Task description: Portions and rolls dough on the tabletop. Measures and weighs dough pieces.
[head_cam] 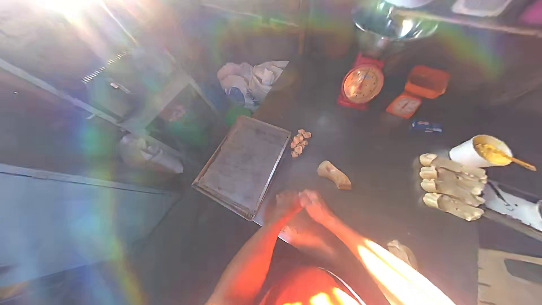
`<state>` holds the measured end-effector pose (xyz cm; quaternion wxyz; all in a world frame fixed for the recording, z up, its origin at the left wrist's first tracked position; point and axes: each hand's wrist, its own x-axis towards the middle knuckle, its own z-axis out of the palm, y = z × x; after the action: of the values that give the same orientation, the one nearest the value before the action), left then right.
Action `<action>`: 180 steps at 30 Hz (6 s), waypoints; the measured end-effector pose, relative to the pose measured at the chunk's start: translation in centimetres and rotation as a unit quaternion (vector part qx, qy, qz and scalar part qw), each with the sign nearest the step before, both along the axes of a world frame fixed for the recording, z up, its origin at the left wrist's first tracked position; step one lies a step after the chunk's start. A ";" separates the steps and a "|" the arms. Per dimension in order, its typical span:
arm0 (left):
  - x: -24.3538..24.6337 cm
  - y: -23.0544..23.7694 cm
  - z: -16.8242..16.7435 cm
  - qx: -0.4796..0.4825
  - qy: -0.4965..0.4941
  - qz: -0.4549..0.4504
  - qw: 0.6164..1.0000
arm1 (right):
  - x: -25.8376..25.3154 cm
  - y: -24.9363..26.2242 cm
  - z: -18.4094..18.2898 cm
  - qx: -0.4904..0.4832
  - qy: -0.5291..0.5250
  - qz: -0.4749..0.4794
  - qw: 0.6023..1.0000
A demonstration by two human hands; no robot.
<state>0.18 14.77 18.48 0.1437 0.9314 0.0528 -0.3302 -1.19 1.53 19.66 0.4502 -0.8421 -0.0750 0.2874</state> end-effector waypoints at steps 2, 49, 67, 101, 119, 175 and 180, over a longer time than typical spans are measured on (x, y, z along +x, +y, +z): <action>1.0 2.9 -2.0 -0.012 0.015 0.106 0.994 | -4.1 2.0 2.3 0.070 -0.036 0.067 0.995; 1.8 1.0 0.6 -0.029 -0.011 0.047 0.998 | -0.1 0.5 1.9 0.030 -0.049 0.006 0.998; 1.7 -2.2 4.2 -0.105 -0.100 0.058 0.988 | 3.6 -2.3 2.2 -0.095 -0.244 0.009 0.965; 6.5 0.8 -4.1 0.029 0.017 0.068 0.997 | -1.0 -1.2 2.4 0.080 -0.116 -0.042 0.989; 17.9 -5.5 -10.0 -0.213 -0.116 -0.244 0.939 | 9.4 -14.9 -7.9 -0.129 -0.191 -0.253 0.940; 12.0 -6.0 -17.3 0.003 -0.376 -0.123 0.918 | 10.5 -11.2 -18.2 -0.324 -0.246 -0.076 0.910; 5.2 -4.5 -17.9 -0.062 -0.317 -0.193 0.926 | 3.5 -12.2 -16.8 -0.321 -0.233 -0.021 0.918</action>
<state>5.35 10.23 0.58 0.1443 0.9689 -0.1970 -0.0413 2.35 -10.66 2.86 0.1310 -0.9859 -0.0634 0.0823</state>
